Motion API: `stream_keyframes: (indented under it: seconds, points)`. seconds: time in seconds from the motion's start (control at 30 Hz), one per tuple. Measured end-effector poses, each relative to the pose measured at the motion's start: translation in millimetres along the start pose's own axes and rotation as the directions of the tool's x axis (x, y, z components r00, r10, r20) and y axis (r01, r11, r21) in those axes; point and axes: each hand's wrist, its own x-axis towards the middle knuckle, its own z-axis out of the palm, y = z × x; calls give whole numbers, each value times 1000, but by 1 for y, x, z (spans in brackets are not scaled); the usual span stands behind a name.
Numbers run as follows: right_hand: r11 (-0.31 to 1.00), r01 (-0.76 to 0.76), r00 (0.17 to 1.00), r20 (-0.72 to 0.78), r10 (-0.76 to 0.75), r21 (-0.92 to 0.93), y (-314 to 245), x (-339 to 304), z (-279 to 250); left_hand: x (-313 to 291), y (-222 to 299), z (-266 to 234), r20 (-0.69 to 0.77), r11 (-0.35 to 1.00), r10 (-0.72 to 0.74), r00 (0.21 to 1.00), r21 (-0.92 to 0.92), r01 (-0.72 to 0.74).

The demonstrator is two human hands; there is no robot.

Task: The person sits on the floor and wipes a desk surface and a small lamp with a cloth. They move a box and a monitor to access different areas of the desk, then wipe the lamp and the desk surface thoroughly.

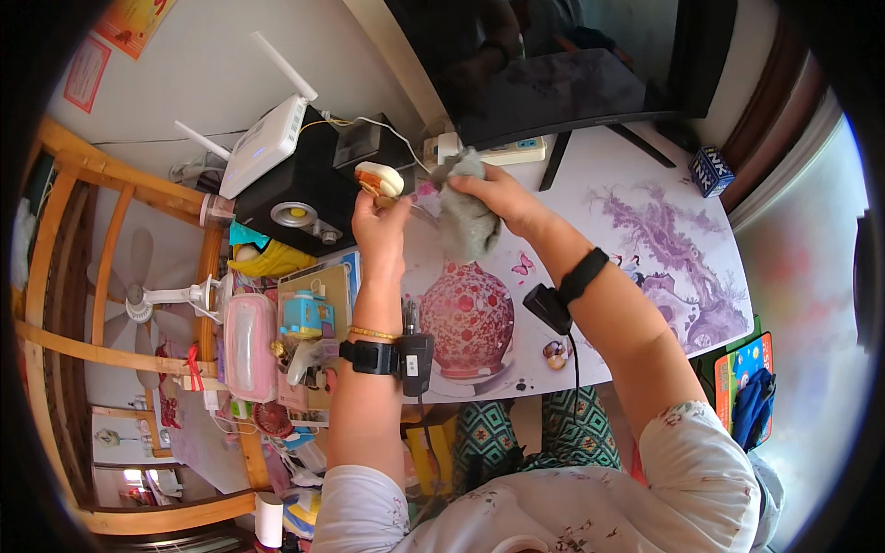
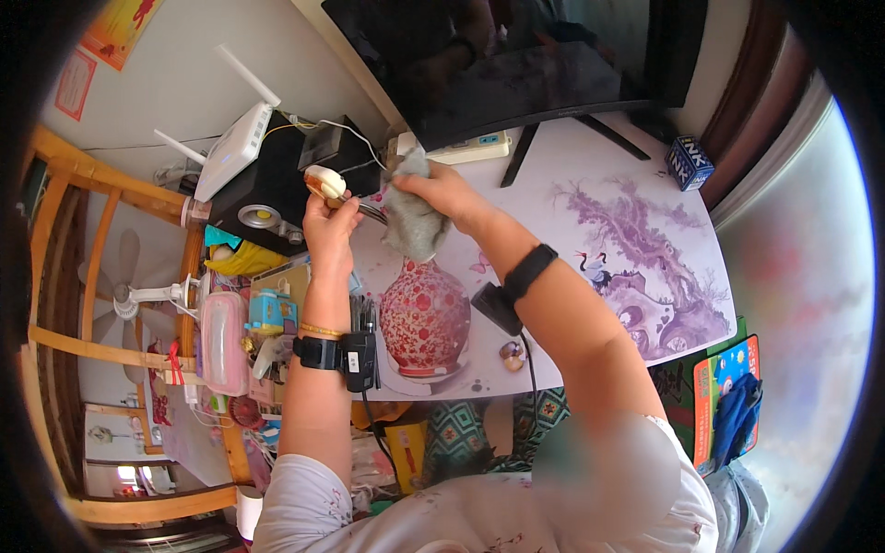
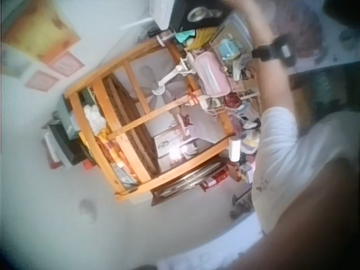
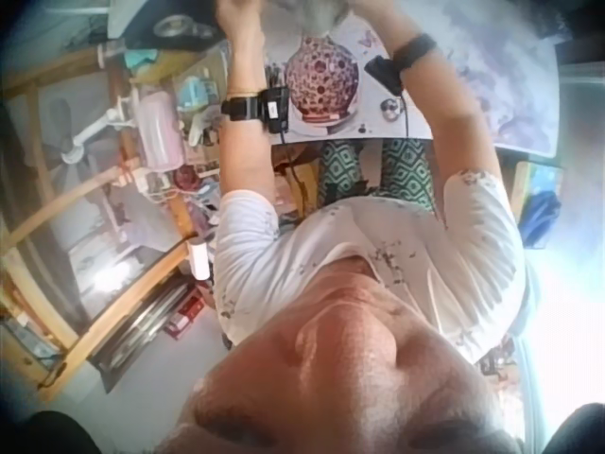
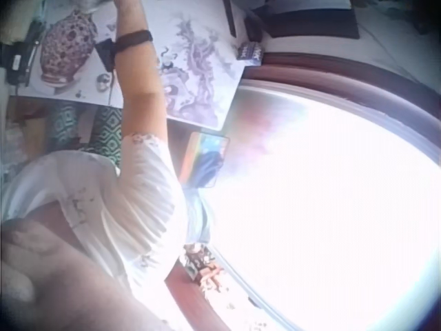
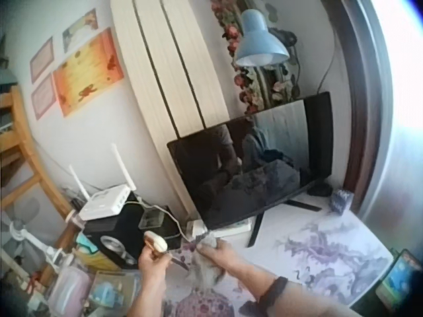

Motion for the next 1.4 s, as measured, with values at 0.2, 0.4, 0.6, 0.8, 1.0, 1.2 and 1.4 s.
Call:
stream_keyframes:
  seconds: [0.2,0.4,0.6,0.8,1.0,1.2,1.4]
  points:
    - [474,467,883,361,-300,-746,7,23,23,1,-3,5,55,994,53,997,96,-58]
    - [265,616,777,516,-360,-742,-2,24,16,-3,8,1,130,998,-48,990,46,42]
    - [334,521,833,384,-398,-786,8,12,20,-2,4,1,145,999,-14,989,35,9]
    - [42,420,846,375,-379,-907,50,-9,-5,-5,10,9,-21,995,-104,994,8,104]
    - [-24,142,979,144,-142,-990,20,-26,-27,-7,3,11,-8,999,10,1000,41,-9]
    - [234,235,946,166,-279,-943,38,-13,-4,-7,-12,25,9,998,33,999,58,-33]
    - [90,148,974,129,-188,-985,66,4,-1,-2,-29,28,174,988,51,983,136,-75]
